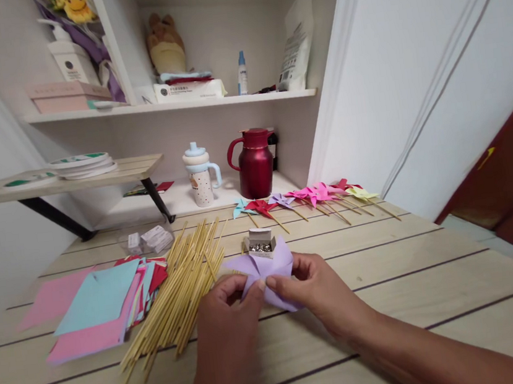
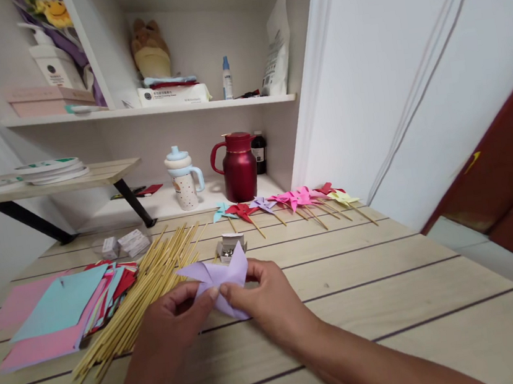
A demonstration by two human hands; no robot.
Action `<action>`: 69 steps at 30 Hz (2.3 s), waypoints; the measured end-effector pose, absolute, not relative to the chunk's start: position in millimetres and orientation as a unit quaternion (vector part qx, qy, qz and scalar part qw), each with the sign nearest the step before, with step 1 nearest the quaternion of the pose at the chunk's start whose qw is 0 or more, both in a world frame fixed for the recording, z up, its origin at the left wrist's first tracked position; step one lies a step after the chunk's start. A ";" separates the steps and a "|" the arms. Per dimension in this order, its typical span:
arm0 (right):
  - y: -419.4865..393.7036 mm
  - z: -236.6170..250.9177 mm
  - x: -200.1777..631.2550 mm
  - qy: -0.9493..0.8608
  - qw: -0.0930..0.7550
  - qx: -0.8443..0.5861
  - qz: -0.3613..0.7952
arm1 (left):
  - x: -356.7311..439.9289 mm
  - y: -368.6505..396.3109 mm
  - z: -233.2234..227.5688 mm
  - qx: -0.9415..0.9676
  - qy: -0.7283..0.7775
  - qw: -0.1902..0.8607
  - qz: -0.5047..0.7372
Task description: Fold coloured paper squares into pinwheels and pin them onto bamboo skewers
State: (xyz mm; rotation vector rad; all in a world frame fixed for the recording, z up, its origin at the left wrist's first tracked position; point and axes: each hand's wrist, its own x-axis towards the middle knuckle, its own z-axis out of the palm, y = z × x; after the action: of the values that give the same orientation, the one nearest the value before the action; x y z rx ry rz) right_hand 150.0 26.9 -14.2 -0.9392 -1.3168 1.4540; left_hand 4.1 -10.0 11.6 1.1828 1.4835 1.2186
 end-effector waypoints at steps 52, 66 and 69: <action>25.4 -6.2 154.8 -0.579 0.465 -0.382 0.550 | 0.1 -7.5 7.4 0.479 0.579 0.435 0.496; 27.1 -8.0 155.8 -0.578 0.472 -0.385 0.542 | 2.2 -6.1 4.1 0.429 0.590 0.446 0.519; 26.8 -7.7 155.1 -0.576 0.470 -0.384 0.548 | 2.1 -7.6 6.6 0.451 0.578 0.455 0.506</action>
State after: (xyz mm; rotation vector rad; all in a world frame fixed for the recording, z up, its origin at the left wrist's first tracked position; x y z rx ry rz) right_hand 155.1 26.8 -7.7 -0.9411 -1.4106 1.3420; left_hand 2.1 -7.6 6.6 1.1124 1.4248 1.2480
